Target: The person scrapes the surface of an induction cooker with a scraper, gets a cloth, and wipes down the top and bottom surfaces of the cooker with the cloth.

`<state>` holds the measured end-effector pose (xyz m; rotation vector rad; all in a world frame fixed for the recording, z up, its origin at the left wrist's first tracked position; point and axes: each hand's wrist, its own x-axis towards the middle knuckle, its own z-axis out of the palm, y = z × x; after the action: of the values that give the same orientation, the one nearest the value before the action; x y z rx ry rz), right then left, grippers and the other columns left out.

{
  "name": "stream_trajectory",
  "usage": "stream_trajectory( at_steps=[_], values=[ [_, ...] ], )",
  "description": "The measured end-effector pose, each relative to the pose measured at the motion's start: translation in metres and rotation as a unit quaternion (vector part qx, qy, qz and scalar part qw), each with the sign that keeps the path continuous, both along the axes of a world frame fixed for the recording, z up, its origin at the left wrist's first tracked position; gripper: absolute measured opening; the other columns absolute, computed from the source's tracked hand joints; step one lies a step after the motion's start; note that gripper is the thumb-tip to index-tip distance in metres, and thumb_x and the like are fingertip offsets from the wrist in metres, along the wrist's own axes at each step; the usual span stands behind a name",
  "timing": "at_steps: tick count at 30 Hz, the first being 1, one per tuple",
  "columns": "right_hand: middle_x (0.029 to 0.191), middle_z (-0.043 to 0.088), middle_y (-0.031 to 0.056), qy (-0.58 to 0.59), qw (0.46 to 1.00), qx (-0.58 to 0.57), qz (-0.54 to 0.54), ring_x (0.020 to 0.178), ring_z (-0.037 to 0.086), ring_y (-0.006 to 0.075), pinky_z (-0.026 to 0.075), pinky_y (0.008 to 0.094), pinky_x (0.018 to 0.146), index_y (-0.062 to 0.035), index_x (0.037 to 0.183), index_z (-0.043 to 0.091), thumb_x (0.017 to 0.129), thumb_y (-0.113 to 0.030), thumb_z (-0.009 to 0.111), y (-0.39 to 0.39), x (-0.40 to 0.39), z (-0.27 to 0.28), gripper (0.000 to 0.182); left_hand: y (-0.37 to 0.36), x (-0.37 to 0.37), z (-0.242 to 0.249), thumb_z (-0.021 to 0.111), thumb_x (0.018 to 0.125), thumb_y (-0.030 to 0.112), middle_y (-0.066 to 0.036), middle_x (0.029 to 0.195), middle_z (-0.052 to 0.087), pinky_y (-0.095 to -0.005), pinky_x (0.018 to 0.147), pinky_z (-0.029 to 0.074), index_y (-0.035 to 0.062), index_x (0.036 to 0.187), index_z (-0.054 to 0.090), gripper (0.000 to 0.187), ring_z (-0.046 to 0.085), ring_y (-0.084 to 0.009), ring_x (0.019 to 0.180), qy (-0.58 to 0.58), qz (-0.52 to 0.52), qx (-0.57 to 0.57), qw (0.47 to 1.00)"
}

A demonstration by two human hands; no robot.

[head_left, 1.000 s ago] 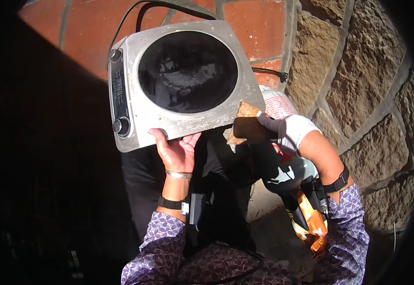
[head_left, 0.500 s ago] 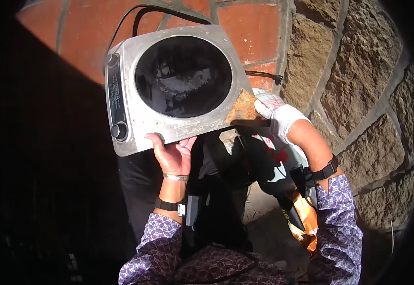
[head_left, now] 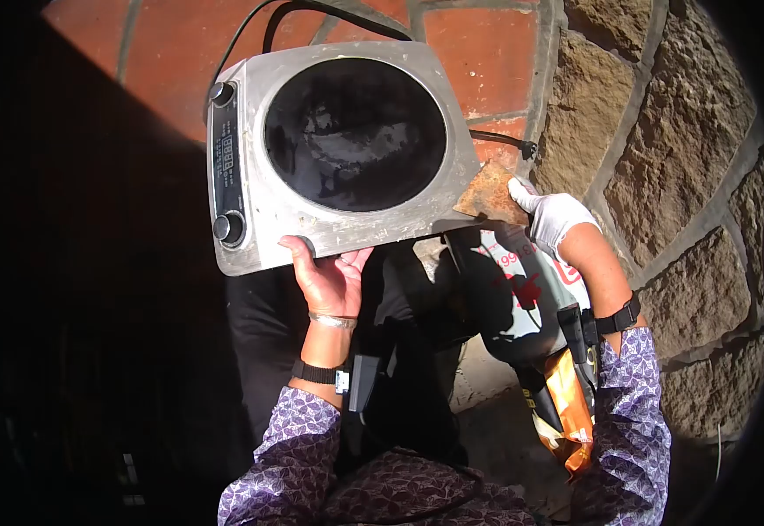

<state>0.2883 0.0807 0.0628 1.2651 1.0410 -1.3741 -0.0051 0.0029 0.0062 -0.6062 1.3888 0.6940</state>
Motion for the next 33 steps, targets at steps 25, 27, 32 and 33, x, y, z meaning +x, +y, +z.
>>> stream_trajectory(
  at_steps=[25,27,32,33],
  values=[
    [0.092,0.056,0.0324,-0.099,0.986,0.05,-0.122,0.075,0.054,0.0411,0.047,0.0337,0.078,-0.0033,0.138,0.039,0.088,-0.04,0.059,-0.015,0.034,-0.023,0.065,0.005,0.004,0.0,0.049,0.08,0.071,-0.015,0.14,0.037,-0.0519,0.101,0.039,0.007,0.14,0.029,0.09,0.043,-0.0356,0.126,-0.029,0.023,-0.027,0.999],
    [0.091,0.056,0.0325,-0.083,0.987,0.023,-0.134,0.074,0.054,0.041,0.047,0.0342,0.078,-0.0038,0.138,0.039,0.088,-0.039,0.059,-0.016,0.034,-0.006,0.064,0.005,0.005,0.0,0.046,0.081,0.071,-0.014,0.141,0.037,-0.0508,0.101,0.039,0.0057,0.141,0.027,0.091,0.045,-0.0332,0.125,-0.032,0.024,-0.023,0.999],
    [0.106,0.06,0.0281,-0.115,0.985,-0.06,-0.114,0.098,0.06,0.0394,0.046,0.0383,0.086,-0.0021,0.139,0.036,0.089,-0.041,0.051,0.019,0.017,-0.022,0.066,0.007,0.007,0.0,0.049,0.079,0.073,-0.016,0.134,0.043,-0.0526,0.098,0.042,0.0065,0.138,0.032,0.091,0.048,-0.0367,0.12,-0.019,0.031,-0.03,0.999],
    [0.114,0.057,0.0282,-0.094,0.991,-0.004,-0.091,0.106,0.056,0.0396,0.046,0.0399,0.088,-0.0018,0.139,0.036,0.09,-0.044,0.048,0.008,0.023,-0.036,0.066,0.004,0.006,-0.002,0.049,0.079,0.073,-0.016,0.134,0.043,-0.0526,0.098,0.042,0.0065,0.138,0.032,0.091,0.048,-0.0367,0.12,-0.017,0.03,-0.028,0.999]
  ],
)
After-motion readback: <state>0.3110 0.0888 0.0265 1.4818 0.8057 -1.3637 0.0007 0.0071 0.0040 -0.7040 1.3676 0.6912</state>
